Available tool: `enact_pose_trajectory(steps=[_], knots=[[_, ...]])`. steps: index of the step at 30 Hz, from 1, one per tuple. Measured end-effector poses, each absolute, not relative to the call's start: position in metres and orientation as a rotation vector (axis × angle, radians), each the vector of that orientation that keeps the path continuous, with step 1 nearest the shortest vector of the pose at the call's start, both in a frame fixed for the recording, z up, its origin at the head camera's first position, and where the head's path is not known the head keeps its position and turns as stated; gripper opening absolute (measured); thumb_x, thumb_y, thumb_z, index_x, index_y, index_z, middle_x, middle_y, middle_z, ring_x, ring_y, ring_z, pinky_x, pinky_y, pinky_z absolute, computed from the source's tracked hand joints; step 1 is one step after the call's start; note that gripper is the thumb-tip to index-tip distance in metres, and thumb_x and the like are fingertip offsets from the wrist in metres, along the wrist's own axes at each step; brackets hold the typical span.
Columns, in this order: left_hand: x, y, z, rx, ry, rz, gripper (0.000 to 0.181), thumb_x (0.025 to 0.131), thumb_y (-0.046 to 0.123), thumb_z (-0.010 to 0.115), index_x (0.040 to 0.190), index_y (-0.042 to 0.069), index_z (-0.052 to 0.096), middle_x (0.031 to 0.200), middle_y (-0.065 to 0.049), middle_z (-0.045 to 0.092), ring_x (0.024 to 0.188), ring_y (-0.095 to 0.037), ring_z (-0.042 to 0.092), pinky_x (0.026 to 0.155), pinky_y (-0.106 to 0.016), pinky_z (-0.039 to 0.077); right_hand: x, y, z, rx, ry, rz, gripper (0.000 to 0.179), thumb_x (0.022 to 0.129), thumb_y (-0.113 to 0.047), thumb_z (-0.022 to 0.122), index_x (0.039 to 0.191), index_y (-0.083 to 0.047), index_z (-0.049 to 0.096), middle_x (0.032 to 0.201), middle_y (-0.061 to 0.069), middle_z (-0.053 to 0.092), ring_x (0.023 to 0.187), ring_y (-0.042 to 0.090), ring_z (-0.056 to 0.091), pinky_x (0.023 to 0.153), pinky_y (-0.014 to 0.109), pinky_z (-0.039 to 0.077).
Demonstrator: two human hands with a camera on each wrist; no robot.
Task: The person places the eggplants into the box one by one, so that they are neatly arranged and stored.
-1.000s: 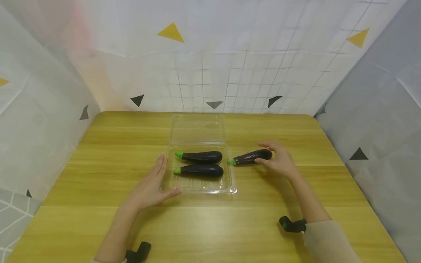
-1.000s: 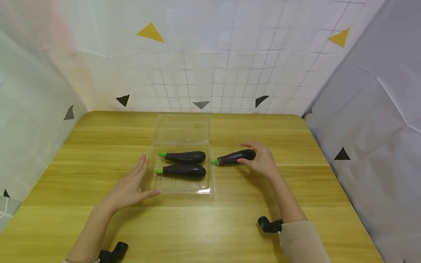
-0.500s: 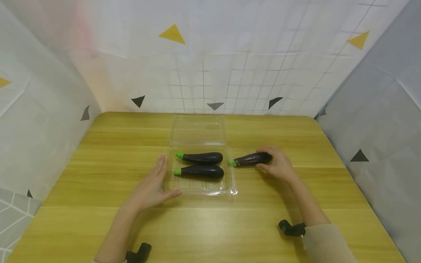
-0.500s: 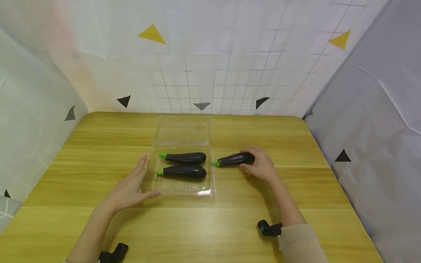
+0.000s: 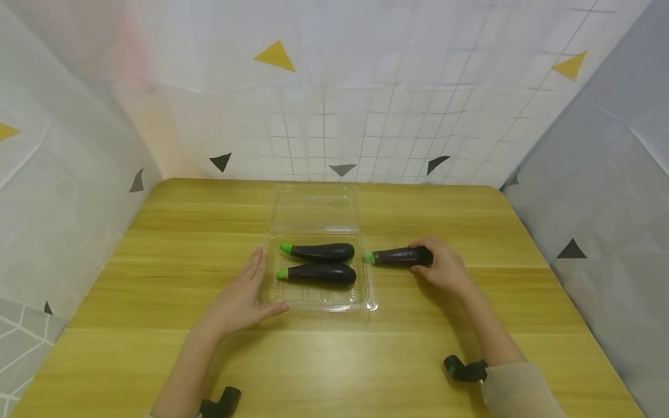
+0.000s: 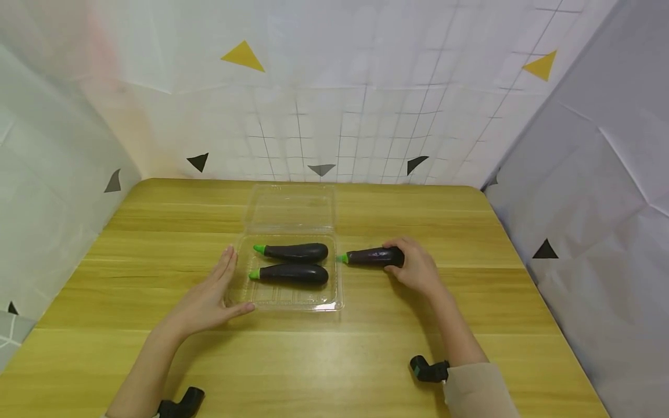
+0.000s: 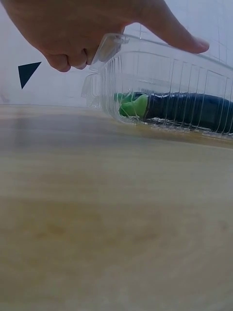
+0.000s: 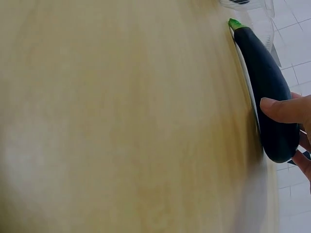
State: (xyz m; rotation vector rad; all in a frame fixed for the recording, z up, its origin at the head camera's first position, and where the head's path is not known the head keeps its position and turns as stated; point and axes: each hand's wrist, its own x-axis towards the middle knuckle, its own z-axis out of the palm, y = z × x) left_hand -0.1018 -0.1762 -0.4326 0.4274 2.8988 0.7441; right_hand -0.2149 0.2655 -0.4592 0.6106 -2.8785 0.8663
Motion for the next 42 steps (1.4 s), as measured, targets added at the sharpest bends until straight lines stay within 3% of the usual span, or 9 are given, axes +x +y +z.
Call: enact_pose_trajectory(steps=[17, 27, 42], knots=[[-0.102, -0.175, -0.432, 0.44, 2.912, 0.755, 0.116, 0.081, 0.066, 0.063, 0.154, 0.004, -0.003, 0.16, -0.015, -0.009, 0.145, -0.033, 0.001, 0.11, -0.056, 0.025, -0.206, 0.269, -0.453, 0.546, -2.853, 0.851, 0.05, 0.075, -0.015, 0.084, 0.12, -0.011, 0.063, 0.124, 0.017, 0.06, 0.114, 0.042, 0.055, 0.092, 0.058, 0.044], [-0.102, -0.175, -0.432, 0.436, 2.897, 0.746, 0.115, 0.082, 0.065, 0.062, 0.153, 0.004, -0.004, 0.16, -0.014, -0.01, 0.146, -0.03, -0.002, 0.112, -0.053, 0.02, -0.203, 0.262, -0.442, 0.544, -2.815, 0.859, 0.049, 0.075, -0.016, 0.084, 0.119, -0.012, 0.064, 0.118, 0.015, 0.062, 0.109, 0.039, 0.057, 0.09, 0.056, 0.045], [-0.101, -0.175, -0.432, 0.436, 2.907, 0.752, 0.115, 0.082, 0.064, 0.063, 0.153, 0.003, -0.003, 0.16, -0.015, -0.009, 0.146, -0.031, -0.001, 0.112, -0.053, 0.022, -0.201, 0.259, -0.435, 0.409, -2.701, 0.82, 0.05, 0.071, -0.011, 0.085, 0.115, -0.006, 0.064, 0.114, 0.019, 0.063, 0.102, 0.041, 0.06, 0.083, 0.055, 0.047]])
